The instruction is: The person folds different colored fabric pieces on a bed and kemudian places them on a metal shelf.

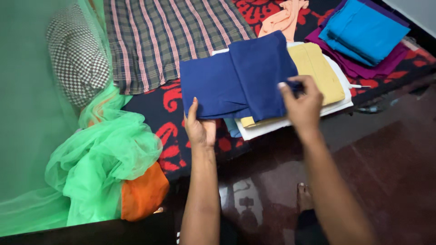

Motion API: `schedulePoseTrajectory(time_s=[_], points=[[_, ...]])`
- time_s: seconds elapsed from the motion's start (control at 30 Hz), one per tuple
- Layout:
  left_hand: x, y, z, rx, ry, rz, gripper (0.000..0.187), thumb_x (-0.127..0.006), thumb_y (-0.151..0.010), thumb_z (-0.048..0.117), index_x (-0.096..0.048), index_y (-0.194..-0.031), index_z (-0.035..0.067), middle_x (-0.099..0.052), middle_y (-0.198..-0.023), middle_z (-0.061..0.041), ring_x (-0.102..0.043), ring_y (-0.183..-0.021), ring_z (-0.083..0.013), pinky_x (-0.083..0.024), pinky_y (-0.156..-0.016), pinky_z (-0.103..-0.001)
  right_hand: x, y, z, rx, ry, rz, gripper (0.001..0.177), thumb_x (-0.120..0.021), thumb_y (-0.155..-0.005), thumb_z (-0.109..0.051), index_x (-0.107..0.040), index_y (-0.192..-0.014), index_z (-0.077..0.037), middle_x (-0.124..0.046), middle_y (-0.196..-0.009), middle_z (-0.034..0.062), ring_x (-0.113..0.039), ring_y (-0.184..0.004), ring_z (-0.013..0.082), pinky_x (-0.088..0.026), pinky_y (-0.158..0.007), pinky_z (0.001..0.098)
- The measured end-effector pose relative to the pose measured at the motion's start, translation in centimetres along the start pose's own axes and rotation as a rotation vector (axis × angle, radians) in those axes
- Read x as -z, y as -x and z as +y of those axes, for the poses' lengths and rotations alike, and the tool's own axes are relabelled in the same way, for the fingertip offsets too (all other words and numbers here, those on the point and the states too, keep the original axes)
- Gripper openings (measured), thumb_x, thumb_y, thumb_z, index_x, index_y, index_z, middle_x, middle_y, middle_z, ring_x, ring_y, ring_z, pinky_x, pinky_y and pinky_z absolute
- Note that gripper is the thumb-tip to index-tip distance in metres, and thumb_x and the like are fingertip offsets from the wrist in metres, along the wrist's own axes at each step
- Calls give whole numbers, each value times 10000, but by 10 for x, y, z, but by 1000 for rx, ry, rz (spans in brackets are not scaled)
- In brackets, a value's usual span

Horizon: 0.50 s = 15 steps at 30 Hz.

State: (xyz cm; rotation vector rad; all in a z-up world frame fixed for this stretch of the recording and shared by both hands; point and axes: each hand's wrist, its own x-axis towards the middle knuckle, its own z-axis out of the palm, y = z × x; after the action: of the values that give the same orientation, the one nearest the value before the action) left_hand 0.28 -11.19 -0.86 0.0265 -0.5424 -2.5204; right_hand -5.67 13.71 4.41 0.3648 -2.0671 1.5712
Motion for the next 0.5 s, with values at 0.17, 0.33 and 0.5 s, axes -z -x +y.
schedulePoseTrajectory(time_s=[0.17, 0.33, 0.5], points=[[-2, -2, 1, 89, 79, -22, 389, -598, -1015, 250, -597, -1324, 12, -669, -1295, -111, -646, -1194, -249, -506, -1074, -430, -63, 21, -62, 373, 55, -238, 176, -779, -907, -78, -680, -1044, -31, -725, -1119, 133, -697, -1077, 327, -535, -978, 407], [2, 6, 9, 37, 81, 11, 565, -504, -1040, 478, -620, -1309, -5, -677, -1235, -151, -670, -1114, -270, -533, -991, -413, -79, 53, -100, 499, -143, -574, 421, -805, -869, -145, -636, -1238, -31, -612, -1427, 181, -564, -1361, 378, -451, -1142, 451], [-2, 7, 16, 155, 87, 35, 606, -503, -986, 501, -597, -1300, -9, -691, -1210, -160, -703, -1082, -276, -575, -960, -422, -50, 61, -87, 425, 102, -404, 479, -813, -901, -277, -621, -1283, -63, -593, -1468, 137, -514, -1461, 357, -411, -1225, 471]])
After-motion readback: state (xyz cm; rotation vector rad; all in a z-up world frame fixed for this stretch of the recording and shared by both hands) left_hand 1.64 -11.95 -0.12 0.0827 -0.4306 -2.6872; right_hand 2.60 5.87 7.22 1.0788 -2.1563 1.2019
